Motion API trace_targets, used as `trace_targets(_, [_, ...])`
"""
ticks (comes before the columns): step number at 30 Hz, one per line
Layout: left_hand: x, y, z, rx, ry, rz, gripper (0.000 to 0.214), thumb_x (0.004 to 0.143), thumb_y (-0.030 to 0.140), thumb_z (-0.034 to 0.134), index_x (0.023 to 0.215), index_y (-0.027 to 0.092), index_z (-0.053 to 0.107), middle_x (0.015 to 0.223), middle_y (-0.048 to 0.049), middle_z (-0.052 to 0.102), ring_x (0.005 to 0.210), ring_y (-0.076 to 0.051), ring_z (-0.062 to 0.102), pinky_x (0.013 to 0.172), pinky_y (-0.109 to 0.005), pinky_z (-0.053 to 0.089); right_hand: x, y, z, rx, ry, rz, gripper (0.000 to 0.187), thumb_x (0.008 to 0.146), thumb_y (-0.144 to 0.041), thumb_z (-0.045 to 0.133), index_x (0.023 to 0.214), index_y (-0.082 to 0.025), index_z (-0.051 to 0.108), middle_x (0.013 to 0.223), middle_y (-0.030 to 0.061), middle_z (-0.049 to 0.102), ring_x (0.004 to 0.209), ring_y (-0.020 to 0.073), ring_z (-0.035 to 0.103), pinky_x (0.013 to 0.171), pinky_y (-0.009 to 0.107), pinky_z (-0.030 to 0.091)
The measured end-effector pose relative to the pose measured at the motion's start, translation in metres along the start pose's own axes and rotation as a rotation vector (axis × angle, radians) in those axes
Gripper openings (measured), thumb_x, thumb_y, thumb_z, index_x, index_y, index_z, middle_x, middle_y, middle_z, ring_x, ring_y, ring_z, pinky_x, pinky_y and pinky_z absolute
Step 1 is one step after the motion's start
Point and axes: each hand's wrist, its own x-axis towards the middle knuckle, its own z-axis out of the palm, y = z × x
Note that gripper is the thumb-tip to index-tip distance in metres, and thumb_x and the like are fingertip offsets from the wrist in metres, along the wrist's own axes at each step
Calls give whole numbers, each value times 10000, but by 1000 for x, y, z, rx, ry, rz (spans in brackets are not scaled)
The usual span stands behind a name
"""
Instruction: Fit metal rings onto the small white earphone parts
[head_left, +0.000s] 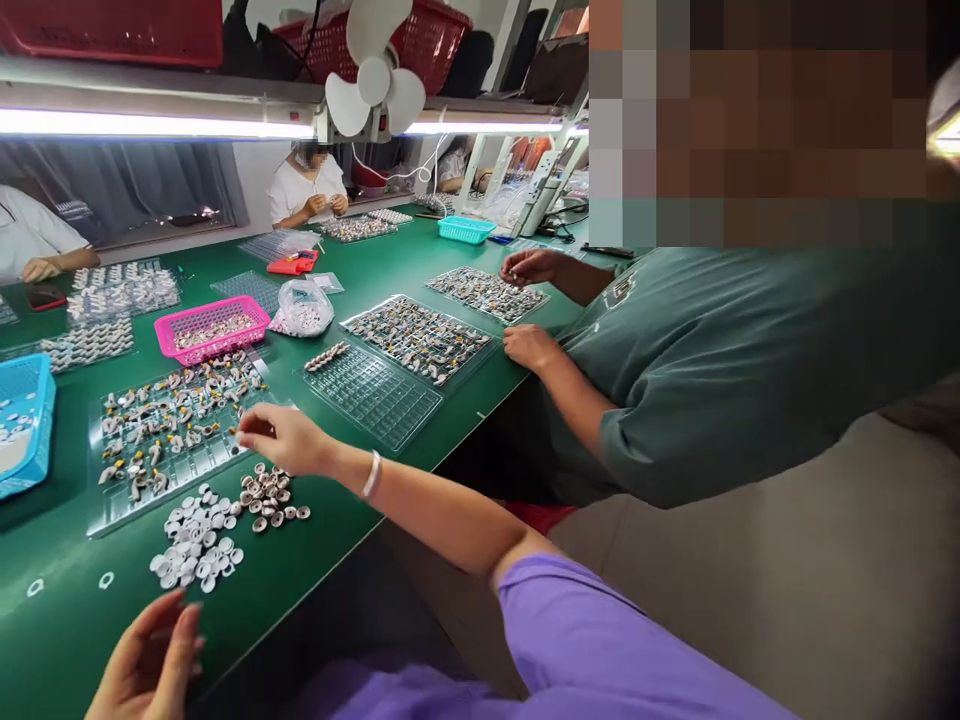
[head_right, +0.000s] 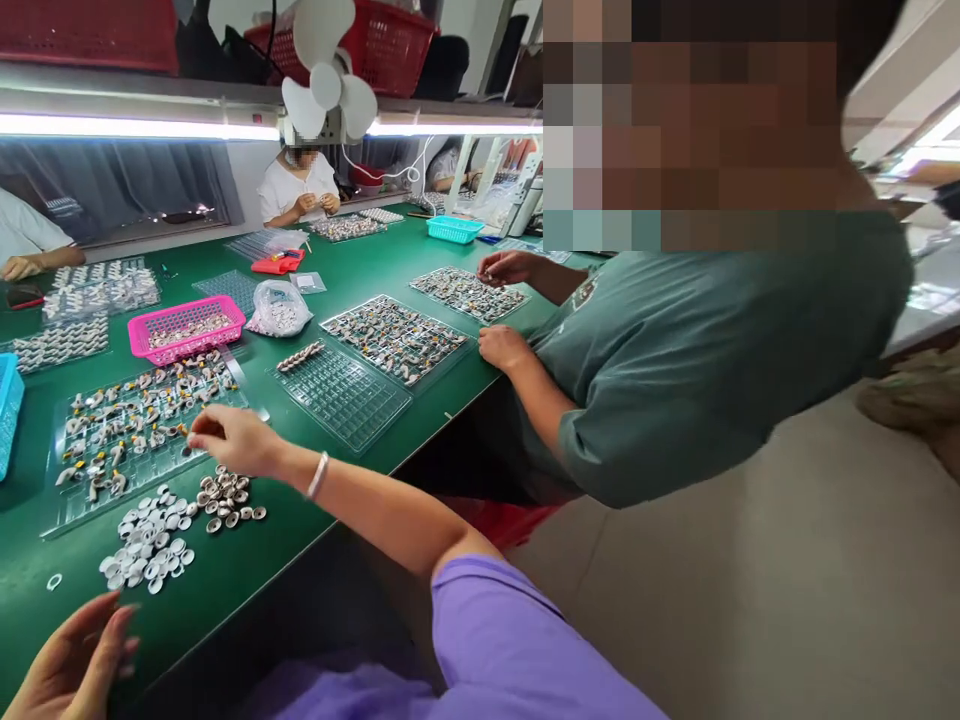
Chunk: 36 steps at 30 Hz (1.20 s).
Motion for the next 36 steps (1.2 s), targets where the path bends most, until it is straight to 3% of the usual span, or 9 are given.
trace_targets(3, [-13,25,22,-109,-189,34,609,684,614,787,1115,190,709,981,-72,779,685,-192,720,535,-249,595,-73,-14,30,232,-24,18,196,973,-286,580,1115,-153,552,883,18,673,778,115,659,722,236,543])
trace_targets(5, [-22,36,35,-143,-279,107,518,709,566,788,1058,189,724,918,-63,781,612,-167,690,511,-247,582,-112,-20,41,646,54,69,212,927,-338,639,1057,-183,576,842,0,643,760,119,647,743,257,542])
trace_targets(7, [-31,42,43,-125,-326,174,381,769,503,761,988,192,741,792,-41,772,567,-154,674,484,-225,557,-137,-23,45,828,116,119,255,885,-401,693,1019,-206,597,820,-9,623,757,122,630,741,257,532])
trace_targets(9, [-38,45,48,-109,-312,218,290,813,461,727,932,198,747,683,-17,745,538,-145,667,460,-201,532,-148,-25,44,862,155,132,263,868,-422,713,995,-214,614,831,-4,620,768,123,615,732,251,522])
trace_targets(14, [-44,49,48,-77,-284,282,183,837,383,703,872,211,754,683,-1,741,551,-137,680,487,-190,537,-153,-28,37,811,144,97,186,885,-343,690,993,-203,632,860,4,621,785,119,600,737,246,510])
trace_targets(20, [-40,48,47,-33,-257,367,103,818,307,718,868,232,769,802,-5,775,676,-136,713,611,-189,574,-154,-27,30,763,12,107,265,787,-278,783,976,-183,624,829,-8,630,728,104,570,707,243,480])
trace_targets(28, [-40,47,45,19,-291,489,130,912,295,649,943,211,743,817,-8,793,642,-140,742,560,-182,585,-154,-20,30,899,-62,175,361,730,-277,814,984,-188,574,800,-29,596,712,93,562,700,227,484])
trace_targets(32, [-43,47,41,74,-241,562,72,885,236,679,902,210,744,788,4,769,636,-115,716,592,-162,568,-155,-23,25,573,-8,67,204,800,-232,708,943,-185,571,747,-38,558,645,88,516,619,214,450])
trace_targets(36, [-46,48,40,144,-166,706,73,856,158,702,903,200,738,813,-1,755,651,-95,690,635,-155,541,-157,-25,22,175,143,-269,97,861,-120,563,937,-176,586,757,-14,535,653,102,495,633,221,463])
